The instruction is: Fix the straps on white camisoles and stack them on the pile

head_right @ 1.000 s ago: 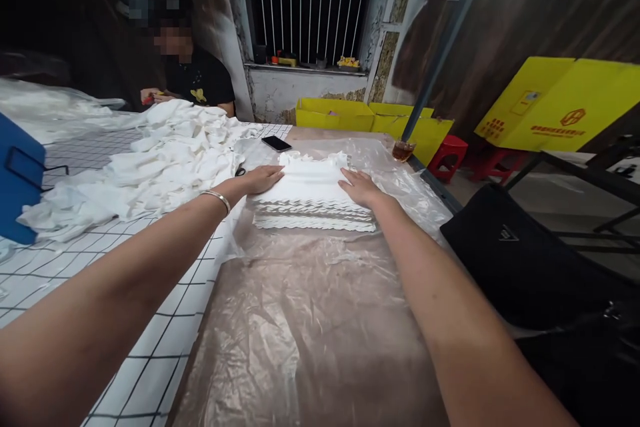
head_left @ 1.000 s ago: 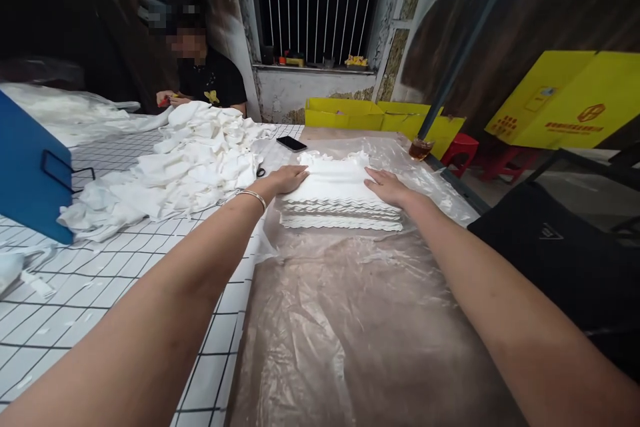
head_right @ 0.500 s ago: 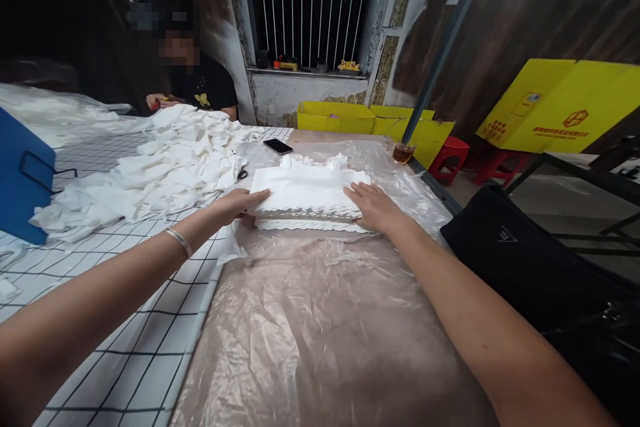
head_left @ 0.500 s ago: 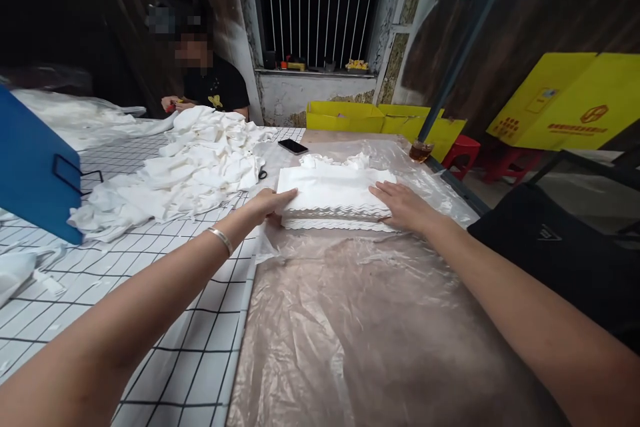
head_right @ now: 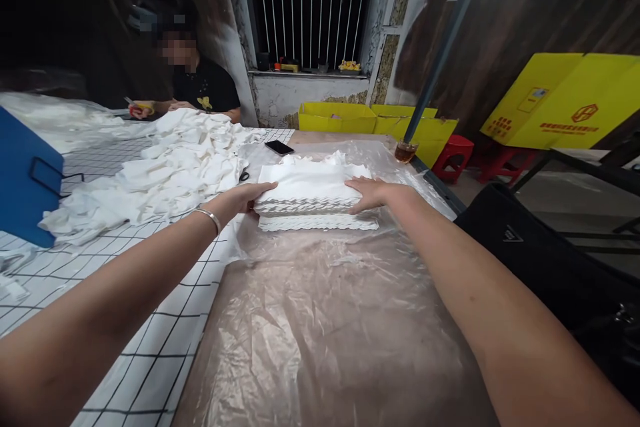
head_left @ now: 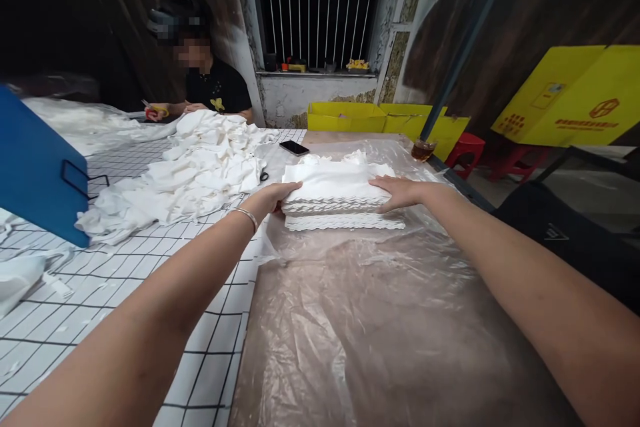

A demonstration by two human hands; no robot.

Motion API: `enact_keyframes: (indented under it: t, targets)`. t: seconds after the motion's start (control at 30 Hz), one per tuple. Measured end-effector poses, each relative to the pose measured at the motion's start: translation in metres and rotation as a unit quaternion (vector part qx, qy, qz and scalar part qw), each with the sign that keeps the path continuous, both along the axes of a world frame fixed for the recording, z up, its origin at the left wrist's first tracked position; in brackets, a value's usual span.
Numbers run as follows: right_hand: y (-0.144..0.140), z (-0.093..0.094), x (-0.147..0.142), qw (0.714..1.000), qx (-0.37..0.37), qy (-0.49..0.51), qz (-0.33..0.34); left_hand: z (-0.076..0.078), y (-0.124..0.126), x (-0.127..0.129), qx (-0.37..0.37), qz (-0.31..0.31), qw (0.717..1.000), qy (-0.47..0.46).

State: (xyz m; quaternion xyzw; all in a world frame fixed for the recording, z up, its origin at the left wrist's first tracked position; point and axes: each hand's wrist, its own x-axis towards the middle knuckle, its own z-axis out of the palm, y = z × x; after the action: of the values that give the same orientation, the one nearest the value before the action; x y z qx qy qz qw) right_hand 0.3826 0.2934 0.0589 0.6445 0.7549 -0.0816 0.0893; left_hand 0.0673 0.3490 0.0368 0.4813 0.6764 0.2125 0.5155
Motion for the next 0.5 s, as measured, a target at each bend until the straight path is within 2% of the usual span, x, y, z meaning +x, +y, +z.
enact_keyframes:
  t: [0.07, 0.17, 0.27, 0.33, 0.4, 0.5]
  targets:
    - [-0.005, -0.004, -0.005, 0.999, 0.021, 0.023, -0.013, 0.002, -0.005, 0.001, 0.028, -0.008, 0.999, 0.02]
    - [-0.013, -0.017, -0.013, 0.993, 0.102, 0.035, -0.05, 0.002, -0.014, 0.007, 0.063, -0.009, 0.997, 0.046]
    - [-0.014, -0.025, -0.012, 0.986, 0.133, 0.058, -0.078, -0.003, -0.008, 0.005, 0.113, 0.03, 0.991, 0.072]
    - [-0.014, -0.021, -0.009, 0.974, 0.166, 0.12, -0.098, -0.005, 0.002, -0.011, 0.182, 0.068, 0.975, 0.109]
    - [-0.019, -0.013, -0.009, 0.94, 0.243, 0.199, -0.135, -0.005, 0.01, -0.039, 0.239, 0.113, 0.954, 0.144]
    - [-0.044, 0.001, -0.024, 0.865, 0.381, 0.282, -0.163, -0.007, 0.014, -0.091, 0.284, 0.187, 0.922, 0.187]
